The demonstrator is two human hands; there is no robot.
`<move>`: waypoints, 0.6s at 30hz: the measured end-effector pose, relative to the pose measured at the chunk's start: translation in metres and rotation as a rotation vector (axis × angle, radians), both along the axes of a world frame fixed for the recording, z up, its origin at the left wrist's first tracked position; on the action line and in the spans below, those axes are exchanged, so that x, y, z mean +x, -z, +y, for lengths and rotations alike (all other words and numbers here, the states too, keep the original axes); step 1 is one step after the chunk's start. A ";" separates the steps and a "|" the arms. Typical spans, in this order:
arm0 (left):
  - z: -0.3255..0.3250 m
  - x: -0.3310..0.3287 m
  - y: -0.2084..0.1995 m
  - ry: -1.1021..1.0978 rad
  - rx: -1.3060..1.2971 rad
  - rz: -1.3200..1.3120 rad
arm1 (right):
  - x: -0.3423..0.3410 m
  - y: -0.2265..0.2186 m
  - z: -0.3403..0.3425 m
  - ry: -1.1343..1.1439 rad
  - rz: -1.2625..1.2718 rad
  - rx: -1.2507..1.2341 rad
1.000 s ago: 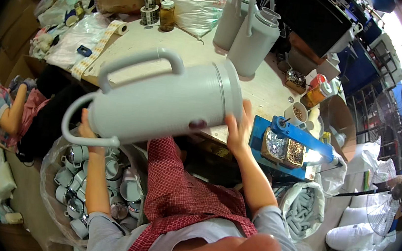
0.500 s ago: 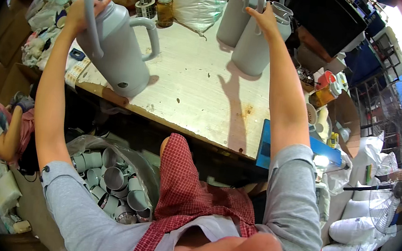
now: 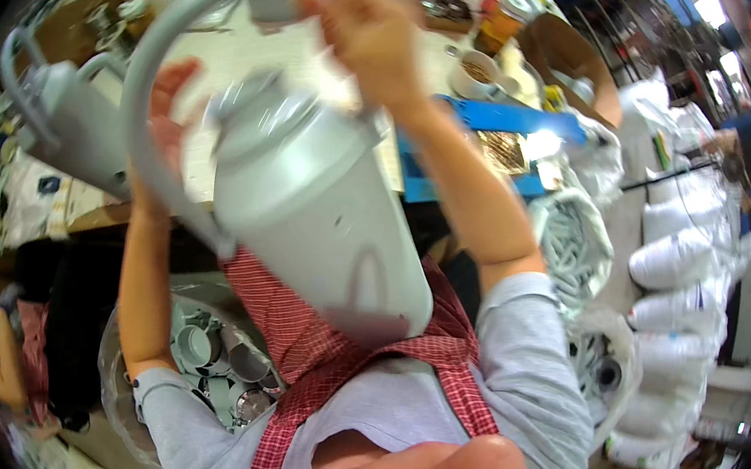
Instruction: The person assembles grey electric kettles by hand in a workshop setting. They pick up kettle bodies, insert small metal components into the base, and attach grey plastic handles. The person works at a table cluttered with parts and finished units, repeatedly performing the assembly steps.
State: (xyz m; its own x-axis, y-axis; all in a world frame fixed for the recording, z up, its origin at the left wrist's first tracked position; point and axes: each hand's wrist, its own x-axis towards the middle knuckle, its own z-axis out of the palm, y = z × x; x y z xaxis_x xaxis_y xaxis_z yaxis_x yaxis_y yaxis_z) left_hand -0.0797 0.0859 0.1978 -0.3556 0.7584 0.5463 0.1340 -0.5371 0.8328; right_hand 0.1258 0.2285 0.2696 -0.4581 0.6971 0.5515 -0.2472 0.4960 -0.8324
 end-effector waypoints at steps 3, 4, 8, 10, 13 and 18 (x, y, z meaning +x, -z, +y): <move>0.001 0.074 0.054 0.417 -0.337 -0.093 | 0.029 0.069 -0.023 0.114 0.001 0.378; 0.001 0.079 0.069 0.556 -0.420 0.032 | 0.054 0.078 -0.030 0.091 -0.040 0.340; -0.022 0.083 0.077 0.304 -0.436 0.133 | 0.188 0.138 0.007 0.266 -0.574 0.015; -0.029 0.083 0.078 0.280 -0.431 0.141 | 0.256 0.176 0.053 0.481 -0.691 0.203; -0.023 0.094 0.078 0.264 -0.445 0.147 | 0.297 0.210 0.100 0.490 -0.906 0.151; -0.010 0.110 0.080 0.235 -0.471 0.134 | 0.300 0.243 0.132 0.408 -0.909 0.170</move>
